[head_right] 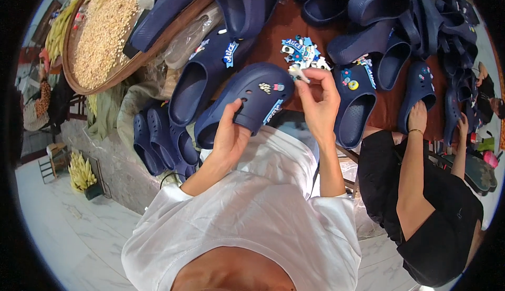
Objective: The recorder is attaching decorative charms to the holes of blue rubber clogs at a workshop table.
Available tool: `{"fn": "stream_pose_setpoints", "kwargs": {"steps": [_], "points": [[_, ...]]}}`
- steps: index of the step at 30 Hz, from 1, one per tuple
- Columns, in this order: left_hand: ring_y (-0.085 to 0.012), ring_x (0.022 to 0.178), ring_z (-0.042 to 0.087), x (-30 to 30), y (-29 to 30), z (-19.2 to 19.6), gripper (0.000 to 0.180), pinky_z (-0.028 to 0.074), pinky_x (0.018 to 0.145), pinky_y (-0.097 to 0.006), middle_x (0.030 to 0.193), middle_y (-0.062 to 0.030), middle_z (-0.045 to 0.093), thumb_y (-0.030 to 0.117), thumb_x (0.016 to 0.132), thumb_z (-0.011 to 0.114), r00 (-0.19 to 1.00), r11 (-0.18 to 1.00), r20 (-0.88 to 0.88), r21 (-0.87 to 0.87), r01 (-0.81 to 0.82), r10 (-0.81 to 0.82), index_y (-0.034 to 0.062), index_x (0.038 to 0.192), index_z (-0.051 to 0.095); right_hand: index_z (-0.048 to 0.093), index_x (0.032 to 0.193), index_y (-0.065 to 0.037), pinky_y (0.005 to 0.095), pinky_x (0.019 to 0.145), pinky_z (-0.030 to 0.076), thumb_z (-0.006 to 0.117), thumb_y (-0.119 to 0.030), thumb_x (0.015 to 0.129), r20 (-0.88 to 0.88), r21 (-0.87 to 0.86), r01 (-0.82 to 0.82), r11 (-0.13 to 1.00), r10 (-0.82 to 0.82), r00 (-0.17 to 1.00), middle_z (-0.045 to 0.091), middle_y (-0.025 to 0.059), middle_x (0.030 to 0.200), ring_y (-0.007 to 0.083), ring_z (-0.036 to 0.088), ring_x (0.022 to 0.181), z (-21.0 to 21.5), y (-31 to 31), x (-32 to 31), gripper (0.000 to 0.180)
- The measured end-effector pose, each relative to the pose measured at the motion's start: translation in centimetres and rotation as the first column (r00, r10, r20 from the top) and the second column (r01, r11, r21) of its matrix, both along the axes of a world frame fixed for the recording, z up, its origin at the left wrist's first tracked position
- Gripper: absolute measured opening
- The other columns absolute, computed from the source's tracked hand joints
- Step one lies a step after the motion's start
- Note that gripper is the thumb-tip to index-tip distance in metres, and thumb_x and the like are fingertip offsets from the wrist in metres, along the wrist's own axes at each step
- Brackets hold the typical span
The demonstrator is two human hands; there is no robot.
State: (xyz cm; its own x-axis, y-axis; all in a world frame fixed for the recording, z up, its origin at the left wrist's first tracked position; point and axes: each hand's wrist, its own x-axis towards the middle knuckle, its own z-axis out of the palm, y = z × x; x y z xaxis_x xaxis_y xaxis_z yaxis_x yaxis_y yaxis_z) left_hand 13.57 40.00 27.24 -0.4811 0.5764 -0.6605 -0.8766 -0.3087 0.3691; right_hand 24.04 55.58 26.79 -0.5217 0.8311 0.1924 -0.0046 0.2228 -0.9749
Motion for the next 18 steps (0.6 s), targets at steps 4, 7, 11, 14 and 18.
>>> {"fn": "stream_pose_setpoints", "kwargs": {"steps": [4, 7, 11, 14, 18], "points": [[-0.024, 0.118, 0.054, 0.1, -0.2, 1.3, 0.044, 0.04, 0.105, -0.04, 0.124, -0.0137, 0.056, 0.025, 0.093, 0.048, 0.995, 0.991, -0.059, 0.105, 0.087, -0.081, -0.0044, 0.125, 0.046, 0.067, 0.093, -0.002, 0.0316, 0.072, 0.05, 0.07, 0.007, 0.074, 0.137, 0.446, -0.254, 0.858, 0.214, 0.967, 0.064, 0.0095, 0.093, 0.022, 0.063, 0.085, 2.5, -2.2, -2.1, 0.022], [-0.0235, 0.118, 0.054, 0.0, -0.5, 1.2, 0.046, 0.04, 0.105, -0.039, 0.124, -0.0139, 0.056, 0.028, 0.094, 0.045, 0.994, 0.982, -0.067, 0.166, 0.095, -0.085, -0.0046, 0.126, 0.045, 0.068, 0.092, -0.004, 0.0355, 0.074, 0.05, 0.07, 0.003, 0.072, 0.193, 0.544, -0.303, 0.783, 0.234, 0.953, 0.063, 0.0089, 0.091, 0.0264, 0.061, 0.085, 2.1, -3.2, -2.9, 0.021], [-0.0232, 0.118, 0.054, -0.4, -0.8, 1.5, 0.047, 0.039, 0.106, -0.039, 0.123, -0.0135, 0.056, 0.03, 0.095, 0.044, 0.995, 0.975, -0.069, 0.202, 0.088, -0.076, -0.0042, 0.126, 0.045, 0.067, 0.094, -0.005, 0.0368, 0.077, 0.05, 0.067, 0.002, 0.073, 0.258, 0.576, -0.371, 0.728, 0.269, 0.928, 0.063, 0.008, 0.095, 0.0268, 0.061, 0.089, 1.7, -3.9, -2.4, 0.022], [-0.0219, 0.116, 0.055, -0.3, -1.1, 0.3, 0.045, 0.04, 0.104, -0.038, 0.122, -0.0122, 0.057, 0.031, 0.095, 0.049, 0.991, 0.975, -0.092, 0.194, 0.111, -0.094, -0.0032, 0.124, 0.048, 0.067, 0.095, -0.005, 0.038, 0.082, 0.049, 0.066, 0.003, 0.073, 0.247, 0.555, -0.413, 0.722, 0.331, 0.911, 0.063, 0.0089, 0.098, 0.0277, 0.062, 0.095, 1.3, -4.1, -2.0, 0.023], [-0.0168, 0.11, 0.058, 0.1, -1.1, -0.6, 0.037, 0.047, 0.095, -0.033, 0.12, -0.0092, 0.059, 0.025, 0.095, 0.06, 0.968, 0.985, -0.193, 0.034, 0.168, -0.159, -0.0012, 0.12, 0.054, 0.066, 0.097, -0.004, 0.0405, 0.09, 0.047, 0.064, 0.006, 0.072, 0.236, 0.518, -0.44, 0.734, 0.372, 0.898, 0.063, 0.0111, 0.103, 0.0304, 0.06, 0.105, 0.7, -4.3, -1.8, 0.027]]}}
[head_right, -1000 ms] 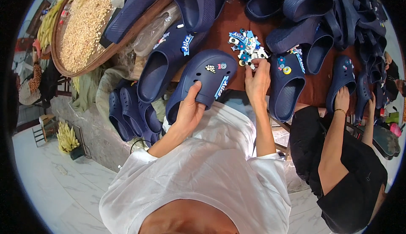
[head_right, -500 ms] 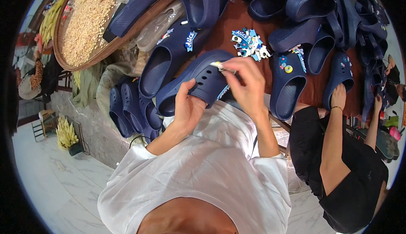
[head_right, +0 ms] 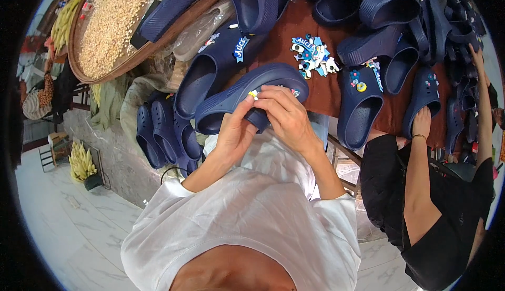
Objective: The recorder is attaching decorative charms to the holes of blue rubber clogs at a workshop table.
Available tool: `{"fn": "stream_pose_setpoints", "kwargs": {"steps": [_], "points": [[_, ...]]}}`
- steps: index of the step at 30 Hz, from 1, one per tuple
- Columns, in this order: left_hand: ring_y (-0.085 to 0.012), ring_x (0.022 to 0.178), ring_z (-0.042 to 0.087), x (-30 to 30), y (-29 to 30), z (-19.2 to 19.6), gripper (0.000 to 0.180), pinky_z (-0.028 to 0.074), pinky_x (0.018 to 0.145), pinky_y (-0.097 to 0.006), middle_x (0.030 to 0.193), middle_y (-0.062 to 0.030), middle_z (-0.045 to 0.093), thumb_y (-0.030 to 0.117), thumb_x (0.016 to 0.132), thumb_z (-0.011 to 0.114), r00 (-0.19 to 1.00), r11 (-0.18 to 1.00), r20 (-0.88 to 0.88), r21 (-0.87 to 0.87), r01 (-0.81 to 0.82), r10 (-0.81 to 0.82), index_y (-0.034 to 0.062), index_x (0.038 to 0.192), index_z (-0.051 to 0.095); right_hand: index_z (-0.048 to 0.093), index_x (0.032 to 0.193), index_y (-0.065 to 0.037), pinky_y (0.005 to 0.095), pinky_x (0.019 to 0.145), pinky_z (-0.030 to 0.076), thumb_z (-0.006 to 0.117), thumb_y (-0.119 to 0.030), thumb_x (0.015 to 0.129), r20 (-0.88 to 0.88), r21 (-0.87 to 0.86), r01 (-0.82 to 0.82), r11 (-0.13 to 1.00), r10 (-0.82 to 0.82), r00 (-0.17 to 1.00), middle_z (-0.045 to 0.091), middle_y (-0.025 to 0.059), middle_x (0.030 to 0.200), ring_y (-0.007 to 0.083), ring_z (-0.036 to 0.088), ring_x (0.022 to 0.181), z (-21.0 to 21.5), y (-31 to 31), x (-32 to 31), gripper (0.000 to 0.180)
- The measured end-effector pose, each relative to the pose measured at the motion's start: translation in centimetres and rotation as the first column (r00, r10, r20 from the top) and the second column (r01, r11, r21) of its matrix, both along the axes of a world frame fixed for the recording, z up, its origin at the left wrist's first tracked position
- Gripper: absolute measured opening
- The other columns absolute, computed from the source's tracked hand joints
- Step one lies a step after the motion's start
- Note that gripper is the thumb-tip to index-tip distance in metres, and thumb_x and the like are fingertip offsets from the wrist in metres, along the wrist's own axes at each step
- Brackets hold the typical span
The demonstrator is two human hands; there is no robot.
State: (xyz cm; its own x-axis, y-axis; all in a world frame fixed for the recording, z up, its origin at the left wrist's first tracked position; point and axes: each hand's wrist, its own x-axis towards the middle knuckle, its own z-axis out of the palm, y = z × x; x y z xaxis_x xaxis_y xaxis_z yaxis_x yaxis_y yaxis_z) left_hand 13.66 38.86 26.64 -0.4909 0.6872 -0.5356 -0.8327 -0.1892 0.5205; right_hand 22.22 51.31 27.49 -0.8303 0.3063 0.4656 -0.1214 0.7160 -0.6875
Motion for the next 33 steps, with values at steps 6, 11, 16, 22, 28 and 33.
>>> {"fn": "stream_pose_setpoints", "kwargs": {"steps": [6, 11, 16, 22, 28, 33], "points": [[-0.0141, 0.106, 0.059, -0.4, 0.1, 0.5, 0.031, 0.05, 0.091, -0.031, 0.116, -0.0071, 0.06, 0.016, 0.093, 0.064, 0.999, 1.0, 0.027, -0.003, -0.017, 0.017, 0.0003, 0.117, 0.056, 0.065, 0.1, -0.002, 0.0407, 0.093, 0.047, 0.064, 0.006, 0.077, 0.002, -0.121, 0.065, 0.991, -0.066, 0.998, 0.063, 0.0117, 0.106, 0.0312, 0.06, 0.107, 1.0, -0.5, 0.2, 0.025], [-0.0143, 0.105, 0.06, 0.2, 0.2, 0.4, 0.032, 0.05, 0.092, -0.03, 0.116, -0.0071, 0.06, 0.015, 0.092, 0.065, 0.998, 0.999, -0.019, -0.011, -0.053, 0.053, 0.0005, 0.119, 0.054, 0.065, 0.099, -0.001, 0.0399, 0.091, 0.048, 0.066, 0.004, 0.077, 0.005, -0.023, 0.143, 0.989, -0.143, 0.99, 0.064, 0.0112, 0.106, 0.031, 0.06, 0.106, -0.1, -0.8, 0.2, 0.023], [-0.0142, 0.104, 0.061, 0.4, -0.2, -0.1, 0.034, 0.051, 0.089, -0.029, 0.117, -0.0069, 0.06, 0.013, 0.091, 0.065, 0.997, 0.997, -0.063, -0.061, -0.054, 0.05, 0.002, 0.121, 0.053, 0.065, 0.099, -0.001, 0.0392, 0.089, 0.049, 0.067, 0.004, 0.077, -0.014, -0.004, 0.147, 0.989, -0.147, 0.989, 0.064, 0.0109, 0.106, 0.0305, 0.06, 0.104, -0.4, -1.5, 0.1, 0.023], [-0.0149, 0.103, 0.062, -0.1, 0.1, -0.2, 0.032, 0.052, 0.089, -0.029, 0.112, -0.0076, 0.062, 0.014, 0.092, 0.065, 0.991, 0.991, -0.054, -0.049, -0.123, 0.12, 0.0017, 0.119, 0.054, 0.066, 0.1, -0.001, 0.0381, 0.088, 0.05, 0.067, 0.005, 0.075, -0.045, -0.058, 0.21, 0.976, -0.213, 0.976, 0.064, 0.0115, 0.105, 0.0304, 0.062, 0.103, -0.4, -2.9, -0.3, 0.026], [-0.0186, 0.103, 0.063, -1.9, -0.3, -1.1, 0.036, 0.054, 0.093, -0.033, 0.112, -0.0113, 0.062, 0.013, 0.089, 0.066, 0.944, 0.994, 0.319, 0.025, -0.102, 0.088, -0.0014, 0.119, 0.051, 0.068, 0.094, -0.003, 0.0387, 0.082, 0.052, 0.065, 0.008, 0.071, -0.158, -0.108, 0.184, 0.977, -0.199, 0.967, 0.064, 0.0107, 0.095, 0.0301, 0.064, 0.096, -1.5, -4.4, 2.2, 0.025], [-0.0187, 0.102, 0.063, -1.9, 0.0, -1.6, 0.037, 0.055, 0.09, -0.034, 0.112, -0.0116, 0.062, 0.012, 0.086, 0.069, 0.94, 0.987, 0.3, -0.057, -0.151, 0.162, -0.0016, 0.117, 0.052, 0.069, 0.092, -0.005, 0.0375, 0.08, 0.052, 0.064, 0.008, 0.07, -0.139, -0.137, 0.253, 0.958, -0.272, 0.952, 0.063, 0.0098, 0.091, 0.0284, 0.063, 0.091, -1.8, -4.1, 2.9, 0.026]]}}
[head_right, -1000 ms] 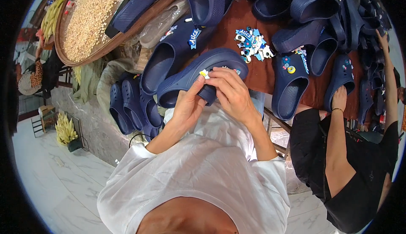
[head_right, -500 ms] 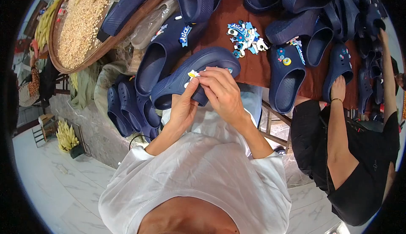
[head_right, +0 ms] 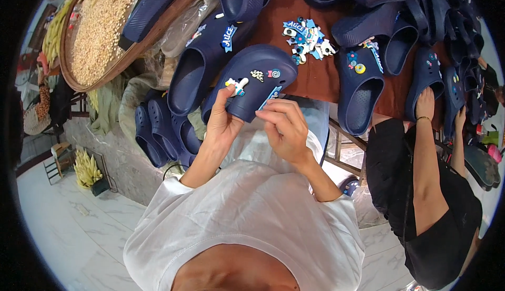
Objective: The recorder is attaching decorative charms to the holes of blue rubber clogs at a workshop table.
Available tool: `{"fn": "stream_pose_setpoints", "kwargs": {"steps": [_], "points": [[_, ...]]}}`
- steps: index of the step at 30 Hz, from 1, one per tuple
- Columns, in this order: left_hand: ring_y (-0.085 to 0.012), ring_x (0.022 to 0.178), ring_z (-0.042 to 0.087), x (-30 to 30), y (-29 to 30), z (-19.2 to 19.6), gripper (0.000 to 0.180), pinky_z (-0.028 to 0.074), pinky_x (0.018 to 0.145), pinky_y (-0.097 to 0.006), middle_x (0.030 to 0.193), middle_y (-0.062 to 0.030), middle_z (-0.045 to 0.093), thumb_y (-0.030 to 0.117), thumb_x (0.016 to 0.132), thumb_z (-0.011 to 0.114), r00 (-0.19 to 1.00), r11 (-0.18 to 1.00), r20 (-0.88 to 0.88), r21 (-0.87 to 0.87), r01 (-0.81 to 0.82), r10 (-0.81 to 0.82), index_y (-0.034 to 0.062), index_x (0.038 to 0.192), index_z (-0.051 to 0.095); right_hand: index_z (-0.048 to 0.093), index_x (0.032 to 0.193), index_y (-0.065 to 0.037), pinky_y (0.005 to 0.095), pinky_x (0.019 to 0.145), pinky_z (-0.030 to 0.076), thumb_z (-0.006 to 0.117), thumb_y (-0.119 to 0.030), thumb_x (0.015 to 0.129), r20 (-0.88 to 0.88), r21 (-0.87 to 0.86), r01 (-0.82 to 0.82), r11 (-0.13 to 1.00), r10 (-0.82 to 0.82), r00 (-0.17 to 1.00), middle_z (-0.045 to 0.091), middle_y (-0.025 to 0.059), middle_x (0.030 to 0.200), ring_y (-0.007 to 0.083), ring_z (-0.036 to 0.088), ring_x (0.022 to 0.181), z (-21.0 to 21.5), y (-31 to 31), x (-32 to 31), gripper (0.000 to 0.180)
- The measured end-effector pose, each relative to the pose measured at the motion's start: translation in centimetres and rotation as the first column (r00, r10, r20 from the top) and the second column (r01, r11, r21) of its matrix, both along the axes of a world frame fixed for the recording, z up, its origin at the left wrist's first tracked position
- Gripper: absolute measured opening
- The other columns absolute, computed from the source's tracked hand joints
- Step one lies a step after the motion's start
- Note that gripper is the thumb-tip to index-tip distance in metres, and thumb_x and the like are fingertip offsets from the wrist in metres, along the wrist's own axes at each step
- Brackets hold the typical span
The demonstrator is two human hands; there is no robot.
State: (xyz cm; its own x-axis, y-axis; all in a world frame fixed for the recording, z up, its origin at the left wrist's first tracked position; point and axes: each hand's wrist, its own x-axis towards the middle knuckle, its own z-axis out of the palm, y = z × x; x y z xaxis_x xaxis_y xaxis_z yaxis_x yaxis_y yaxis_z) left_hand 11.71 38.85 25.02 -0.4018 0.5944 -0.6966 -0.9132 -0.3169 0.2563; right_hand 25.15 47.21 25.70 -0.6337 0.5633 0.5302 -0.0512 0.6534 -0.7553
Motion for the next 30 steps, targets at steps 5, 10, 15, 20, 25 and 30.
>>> {"fn": "stream_pose_setpoints", "kwargs": {"steps": [5, 10, 15, 20, 25, 30], "points": [[-0.0192, 0.1, 0.063, 0.2, 0.3, -0.1, 0.039, 0.056, 0.088, -0.035, 0.11, -0.011, 0.061, 0.011, 0.085, 0.07, 0.996, 0.993, -0.081, -0.115, 0.026, -0.035, -0.0024, 0.117, 0.051, 0.069, 0.09, -0.005, 0.0379, 0.08, 0.052, 0.064, 0.009, 0.07, 0.007, -0.004, 0.008, 1.0, -0.008, 1.0, 0.063, 0.01, 0.091, 0.0288, 0.063, 0.091, 0.1, 0.2, -0.2, 0.025], [-0.0201, 0.104, 0.063, 0.0, -0.1, -0.1, 0.041, 0.055, 0.092, -0.036, 0.114, -0.0122, 0.061, 0.013, 0.087, 0.07, 0.999, 0.999, -0.045, -0.052, 0.004, -0.006, -0.0009, 0.12, 0.05, 0.069, 0.09, -0.004, 0.0381, 0.08, 0.051, 0.064, 0.009, 0.07, 0.013, -0.021, 0.001, 1.0, -0.001, 1.0, 0.063, 0.0105, 0.092, 0.0288, 0.063, 0.091, 0.1, 0.3, -0.3, 0.024], [-0.0285, 0.114, 0.059, -1.0, -0.5, -0.8, 0.04, 0.049, 0.1, -0.047, 0.125, -0.0163, 0.059, 0.02, 0.093, 0.063, 0.989, 0.997, 0.131, 0.009, -0.071, 0.069, 0.0003, 0.125, 0.05, 0.068, 0.09, -0.002, 0.0364, 0.077, 0.051, 0.063, 0.01, 0.075, 0.055, -0.109, 0.242, 0.964, -0.237, 0.97, 0.063, 0.0134, 0.093, 0.0301, 0.063, 0.088, -0.8, 1.1, 0.3, 0.02], [-0.0353, 0.124, 0.051, -1.7, -1.1, -1.1, 0.042, 0.038, 0.108, -0.053, 0.133, -0.0201, 0.053, 0.024, 0.096, 0.055, 0.964, 0.982, 0.241, 0.126, -0.142, 0.109, 0.0005, 0.131, 0.045, 0.065, 0.102, -0.003, 0.0371, 0.078, 0.048, 0.062, 0.002, 0.082, 0.258, -0.022, 0.362, 0.932, -0.345, 0.903, 0.06, 0.0135, 0.098, 0.0298, 0.06, 0.092, -2.2, 5.6, 0.5, 0.02], [-0.0325, 0.123, 0.052, -1.6, -0.6, -0.6, 0.041, 0.041, 0.106, -0.05, 0.133, -0.0192, 0.052, 0.022, 0.098, 0.051, 0.981, 0.99, 0.181, 0.104, -0.096, 0.076, -0.0023, 0.13, 0.044, 0.062, 0.106, -0.005, 0.0402, 0.079, 0.046, 0.064, -0.003, 0.083, 0.4, 0.047, 0.278, 0.959, -0.273, 0.875, 0.059, 0.0132, 0.101, 0.0334, 0.058, 0.091, -3.9, 8.8, -0.9, 0.023], [-0.0335, 0.123, 0.052, -2.1, -0.9, -0.9, 0.039, 0.039, 0.107, -0.051, 0.133, -0.0206, 0.052, 0.018, 0.098, 0.046, 0.969, 0.984, 0.234, 0.139, -0.112, 0.077, -0.0043, 0.129, 0.044, 0.063, 0.107, -0.008, 0.0401, 0.077, 0.047, 0.065, -0.004, 0.083, 0.407, 0.048, 0.307, 0.95, -0.3, 0.863, 0.057, 0.013, 0.095, 0.0327, 0.059, 0.088, -4.3, 9.8, -1.7, 0.025]]}}
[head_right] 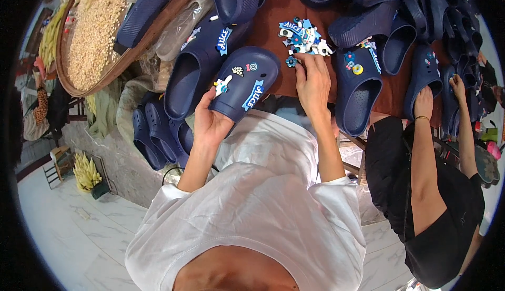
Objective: The recorder is attaching decorative charms to the holes of blue rubber clogs at a workshop table.
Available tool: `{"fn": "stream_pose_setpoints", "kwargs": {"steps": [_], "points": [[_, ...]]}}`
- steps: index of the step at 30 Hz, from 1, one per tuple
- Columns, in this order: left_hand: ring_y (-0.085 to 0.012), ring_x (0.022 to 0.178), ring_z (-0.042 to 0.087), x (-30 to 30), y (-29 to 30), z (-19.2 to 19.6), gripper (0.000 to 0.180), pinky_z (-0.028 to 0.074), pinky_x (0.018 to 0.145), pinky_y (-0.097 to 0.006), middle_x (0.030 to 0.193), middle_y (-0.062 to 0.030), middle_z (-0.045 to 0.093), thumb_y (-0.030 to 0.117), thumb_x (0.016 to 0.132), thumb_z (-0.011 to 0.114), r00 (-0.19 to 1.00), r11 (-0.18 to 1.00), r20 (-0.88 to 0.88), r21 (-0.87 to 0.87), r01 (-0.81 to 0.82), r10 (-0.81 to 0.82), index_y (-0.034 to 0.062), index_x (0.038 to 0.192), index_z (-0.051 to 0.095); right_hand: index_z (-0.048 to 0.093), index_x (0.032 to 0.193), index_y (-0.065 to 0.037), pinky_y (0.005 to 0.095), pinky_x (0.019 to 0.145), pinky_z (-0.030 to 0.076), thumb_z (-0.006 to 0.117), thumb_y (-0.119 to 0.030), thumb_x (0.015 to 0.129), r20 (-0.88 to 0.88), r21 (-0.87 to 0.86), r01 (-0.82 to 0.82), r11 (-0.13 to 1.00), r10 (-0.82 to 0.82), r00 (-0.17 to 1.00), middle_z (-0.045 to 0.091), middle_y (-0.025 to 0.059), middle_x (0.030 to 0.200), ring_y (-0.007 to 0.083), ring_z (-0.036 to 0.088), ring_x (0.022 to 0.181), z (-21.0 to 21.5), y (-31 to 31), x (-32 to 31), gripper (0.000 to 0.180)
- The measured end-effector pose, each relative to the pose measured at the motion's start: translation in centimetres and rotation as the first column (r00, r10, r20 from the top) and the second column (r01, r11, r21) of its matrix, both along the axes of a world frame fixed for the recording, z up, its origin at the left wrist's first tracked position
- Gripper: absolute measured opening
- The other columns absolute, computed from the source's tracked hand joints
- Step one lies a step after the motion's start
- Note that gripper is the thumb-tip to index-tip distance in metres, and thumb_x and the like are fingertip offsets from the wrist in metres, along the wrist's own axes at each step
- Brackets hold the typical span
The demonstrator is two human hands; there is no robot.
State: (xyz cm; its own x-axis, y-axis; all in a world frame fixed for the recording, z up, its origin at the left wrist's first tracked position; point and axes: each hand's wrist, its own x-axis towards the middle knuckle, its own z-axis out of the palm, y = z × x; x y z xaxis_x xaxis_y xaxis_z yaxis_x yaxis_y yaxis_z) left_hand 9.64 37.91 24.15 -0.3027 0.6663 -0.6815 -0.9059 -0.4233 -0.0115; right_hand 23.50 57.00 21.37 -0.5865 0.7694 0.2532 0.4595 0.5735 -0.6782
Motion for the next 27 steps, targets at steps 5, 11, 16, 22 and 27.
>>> {"fn": "stream_pose_setpoints", "kwargs": {"steps": [5, 11, 16, 22, 27], "points": [[-0.0362, 0.124, 0.05, -0.6, -0.2, -0.4, 0.042, 0.037, 0.108, -0.053, 0.134, -0.0219, 0.051, 0.017, 0.094, 0.047, 0.999, 0.997, 0.05, 0.071, 0.016, -0.019, -0.0042, 0.13, 0.043, 0.065, 0.107, -0.008, 0.0399, 0.075, 0.047, 0.069, -0.007, 0.081, 0.064, 0.017, -0.037, 0.999, 0.036, 0.997, 0.056, 0.0122, 0.094, 0.0318, 0.059, 0.088, 0.4, 0.0, -0.1, 0.026], [-0.0385, 0.128, 0.046, -0.7, 0.3, 0.5, 0.045, 0.032, 0.111, -0.054, 0.137, -0.0243, 0.047, 0.015, 0.091, 0.05, 0.995, 0.99, 0.094, 0.136, -0.039, 0.026, -0.0054, 0.13, 0.044, 0.068, 0.101, -0.008, 0.0395, 0.073, 0.048, 0.07, -0.013, 0.082, 0.085, 0.092, -0.044, 0.995, 0.037, 0.996, 0.056, 0.0116, 0.092, 0.0303, 0.06, 0.087, -0.2, 0.6, -0.1, 0.019], [-0.0384, 0.127, 0.047, -0.3, 0.6, -0.1, 0.046, 0.033, 0.111, -0.054, 0.135, -0.0244, 0.048, 0.01, 0.087, 0.053, 1.0, 0.99, 0.021, 0.139, -0.016, 0.013, -0.0067, 0.129, 0.043, 0.069, 0.096, -0.005, 0.0349, 0.069, 0.047, 0.066, -0.013, 0.088, -0.085, 0.069, 0.057, 0.996, -0.05, 0.995, 0.057, 0.009, 0.089, 0.0248, 0.059, 0.08, 0.9, -0.3, -0.1, 0.012], [-0.038, 0.126, 0.048, 0.1, 1.1, -0.4, 0.05, 0.035, 0.109, -0.055, 0.134, -0.025, 0.048, 0.006, 0.085, 0.054, 0.996, 0.993, -0.092, 0.12, 0.018, -0.007, -0.0076, 0.131, 0.04, 0.065, 0.094, 0.0, 0.0252, 0.063, 0.046, 0.063, -0.009, 0.091, -0.206, -0.233, -0.128, 0.964, 0.08, 0.975, 0.057, 0.0066, 0.087, 0.0132, 0.058, 0.071, 4.2, -3.0, -0.1, 0.01], [-0.0376, 0.126, 0.049, 0.7, 1.2, -0.2, 0.051, 0.036, 0.109, -0.056, 0.134, -0.0251, 0.048, 0.001, 0.085, 0.051, 0.979, 0.998, -0.204, 0.046, 0.037, -0.027, -0.008, 0.133, 0.037, 0.063, 0.094, 0.001, 0.0249, 0.06, 0.046, 0.061, -0.009, 0.092, -0.221, -0.316, -0.111, 0.942, 0.04, 0.974, 0.055, 0.0054, 0.084, 0.0116, 0.059, 0.068, 3.0, -4.9, -0.1, 0.01]]}}
